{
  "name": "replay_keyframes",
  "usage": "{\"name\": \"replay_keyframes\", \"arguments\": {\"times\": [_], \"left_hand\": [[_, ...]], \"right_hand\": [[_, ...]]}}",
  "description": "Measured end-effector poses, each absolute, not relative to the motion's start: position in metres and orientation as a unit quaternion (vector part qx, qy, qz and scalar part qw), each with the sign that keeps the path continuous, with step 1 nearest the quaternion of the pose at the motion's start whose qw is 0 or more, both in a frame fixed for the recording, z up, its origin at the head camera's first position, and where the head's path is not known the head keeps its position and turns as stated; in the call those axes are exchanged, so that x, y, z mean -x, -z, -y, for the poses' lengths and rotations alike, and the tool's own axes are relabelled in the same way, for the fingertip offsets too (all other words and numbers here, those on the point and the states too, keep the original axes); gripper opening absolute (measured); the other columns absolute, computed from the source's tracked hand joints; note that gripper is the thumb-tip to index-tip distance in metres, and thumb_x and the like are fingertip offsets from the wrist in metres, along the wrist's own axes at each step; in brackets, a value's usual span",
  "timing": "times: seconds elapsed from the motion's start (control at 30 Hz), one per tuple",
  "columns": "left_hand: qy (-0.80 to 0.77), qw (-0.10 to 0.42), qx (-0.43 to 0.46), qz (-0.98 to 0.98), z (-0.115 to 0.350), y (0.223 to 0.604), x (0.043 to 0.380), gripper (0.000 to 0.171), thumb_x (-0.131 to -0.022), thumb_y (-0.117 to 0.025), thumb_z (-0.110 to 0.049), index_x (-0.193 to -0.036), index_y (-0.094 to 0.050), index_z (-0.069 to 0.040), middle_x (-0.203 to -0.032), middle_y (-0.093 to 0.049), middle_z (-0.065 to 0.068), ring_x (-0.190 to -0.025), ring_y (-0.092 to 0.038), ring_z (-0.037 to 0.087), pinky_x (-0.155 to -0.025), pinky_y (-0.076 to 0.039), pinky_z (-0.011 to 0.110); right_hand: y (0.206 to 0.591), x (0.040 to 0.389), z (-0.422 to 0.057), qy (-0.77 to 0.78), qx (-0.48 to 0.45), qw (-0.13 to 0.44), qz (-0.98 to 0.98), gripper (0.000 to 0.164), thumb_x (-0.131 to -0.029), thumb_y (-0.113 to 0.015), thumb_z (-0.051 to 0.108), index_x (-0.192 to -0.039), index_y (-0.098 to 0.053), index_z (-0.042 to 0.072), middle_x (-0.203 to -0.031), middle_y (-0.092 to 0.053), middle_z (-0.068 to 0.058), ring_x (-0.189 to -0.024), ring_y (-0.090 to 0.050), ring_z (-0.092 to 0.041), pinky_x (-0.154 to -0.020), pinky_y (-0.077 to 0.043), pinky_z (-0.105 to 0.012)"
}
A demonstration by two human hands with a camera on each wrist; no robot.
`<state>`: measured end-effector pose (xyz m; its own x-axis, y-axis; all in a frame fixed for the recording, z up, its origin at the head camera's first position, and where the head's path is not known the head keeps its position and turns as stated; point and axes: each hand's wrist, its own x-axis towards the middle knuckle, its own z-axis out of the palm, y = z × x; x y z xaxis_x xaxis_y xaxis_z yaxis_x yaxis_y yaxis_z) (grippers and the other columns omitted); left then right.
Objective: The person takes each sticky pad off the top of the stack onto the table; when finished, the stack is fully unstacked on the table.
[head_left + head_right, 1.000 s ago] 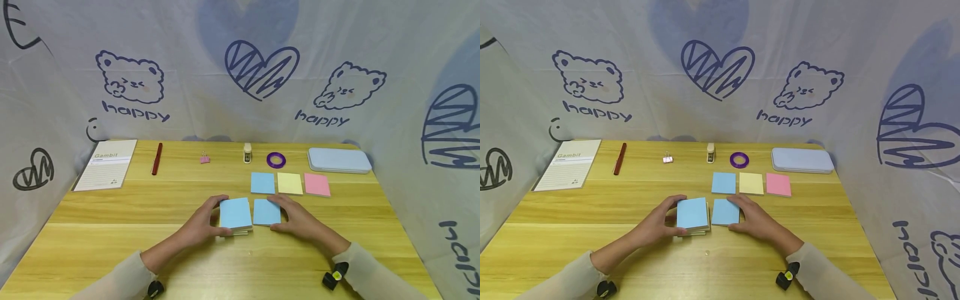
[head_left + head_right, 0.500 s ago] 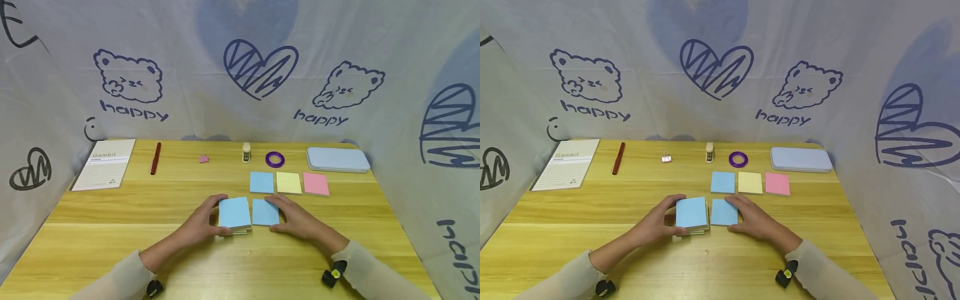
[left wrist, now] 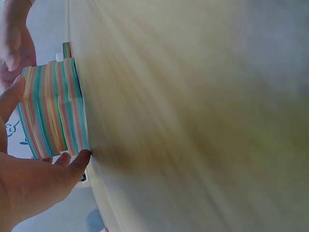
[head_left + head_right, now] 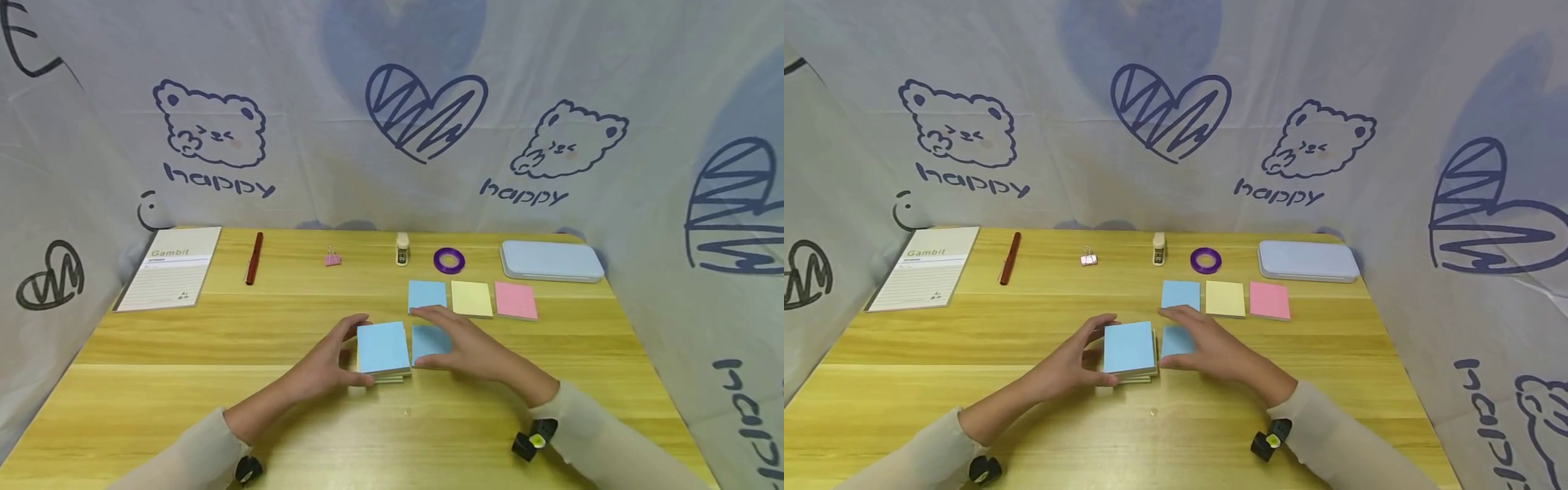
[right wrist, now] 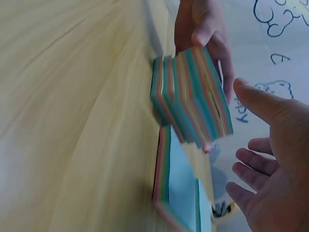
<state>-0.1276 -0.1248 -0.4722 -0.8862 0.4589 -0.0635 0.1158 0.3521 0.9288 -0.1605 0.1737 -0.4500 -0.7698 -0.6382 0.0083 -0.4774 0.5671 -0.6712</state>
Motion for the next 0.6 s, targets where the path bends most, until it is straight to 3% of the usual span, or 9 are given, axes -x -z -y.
{"name": "replay_keyframes", "arguments": {"times": [0.3,0.6], "left_hand": [[-0.543,0.165,-0.186,-0.802,0.128,0.477,0.128,0.091,-0.082,-0.09,-0.014,-0.152,-0.033,-0.002,-0.157,-0.04,0.022,-0.148,-0.034,0.046,-0.117,-0.034,0.062],[-0.532,0.161,-0.189,-0.809,0.128,0.478,0.128,0.084,-0.083,-0.089,-0.017,-0.148,-0.037,-0.005,-0.152,-0.046,0.021,-0.144,-0.039,0.043,-0.116,-0.035,0.062]], "right_hand": [[0.451,0.162,-0.144,0.358,0.34,0.147,-0.857,0.092,-0.084,-0.084,0.045,-0.158,-0.041,0.011,-0.162,-0.04,-0.01,-0.151,-0.035,-0.033,-0.119,-0.033,-0.056],[0.451,0.157,-0.132,0.341,0.344,0.141,-0.863,0.088,-0.083,-0.088,0.036,-0.155,-0.044,0.009,-0.156,-0.047,-0.011,-0.137,-0.049,-0.033,-0.105,-0.049,-0.049]]}}
